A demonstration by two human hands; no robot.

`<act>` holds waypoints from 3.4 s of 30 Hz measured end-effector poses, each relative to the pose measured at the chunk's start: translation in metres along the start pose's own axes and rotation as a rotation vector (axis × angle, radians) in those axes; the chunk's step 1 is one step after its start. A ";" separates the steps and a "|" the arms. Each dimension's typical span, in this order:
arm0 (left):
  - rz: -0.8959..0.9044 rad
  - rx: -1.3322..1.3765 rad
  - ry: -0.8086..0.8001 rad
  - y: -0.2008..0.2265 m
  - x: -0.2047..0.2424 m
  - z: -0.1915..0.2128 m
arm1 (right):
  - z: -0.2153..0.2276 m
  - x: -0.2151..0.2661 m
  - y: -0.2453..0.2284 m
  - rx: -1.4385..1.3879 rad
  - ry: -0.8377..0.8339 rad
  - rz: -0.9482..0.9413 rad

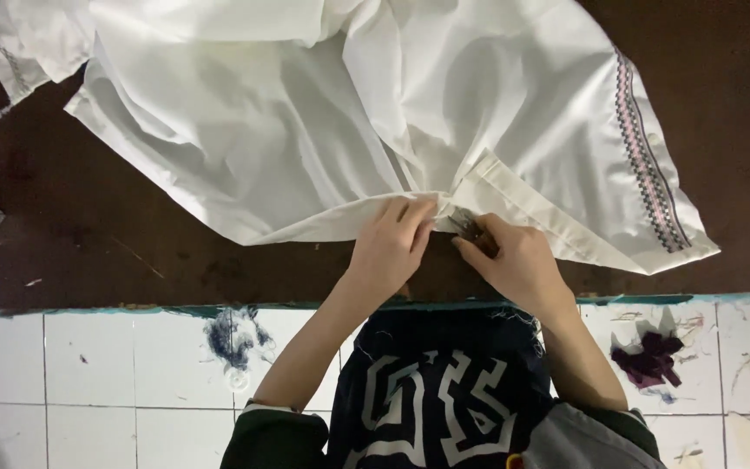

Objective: Trimming excess threads from a white garment using thread snips on a work table.

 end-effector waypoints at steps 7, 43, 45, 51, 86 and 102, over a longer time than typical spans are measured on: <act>-0.147 -0.136 0.088 0.000 -0.004 0.004 | 0.003 0.000 -0.011 -0.031 -0.003 -0.051; 0.318 0.551 -0.085 0.019 0.013 0.023 | -0.029 0.018 -0.038 0.398 0.253 0.408; 0.274 0.489 -0.052 0.021 0.013 0.026 | -0.031 0.018 -0.039 0.336 0.249 0.395; 0.274 0.543 0.005 0.019 0.015 0.030 | -0.033 0.017 -0.032 0.275 0.209 0.369; 0.002 -0.202 -0.006 -0.031 0.060 0.095 | 0.162 0.116 0.090 0.252 0.503 -0.220; 0.133 -0.098 -0.216 -0.016 0.074 0.086 | 0.213 0.103 0.243 0.392 0.702 -0.052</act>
Point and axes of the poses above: each hand's wrist, its own x-axis away from the middle knuckle, its own z-axis out of the back of the hand, y = z × x, the point moved 2 cm from there along -x, towards the middle knuckle, and after that the axes turned 12 degrees about -x, right-handed, at the moved point
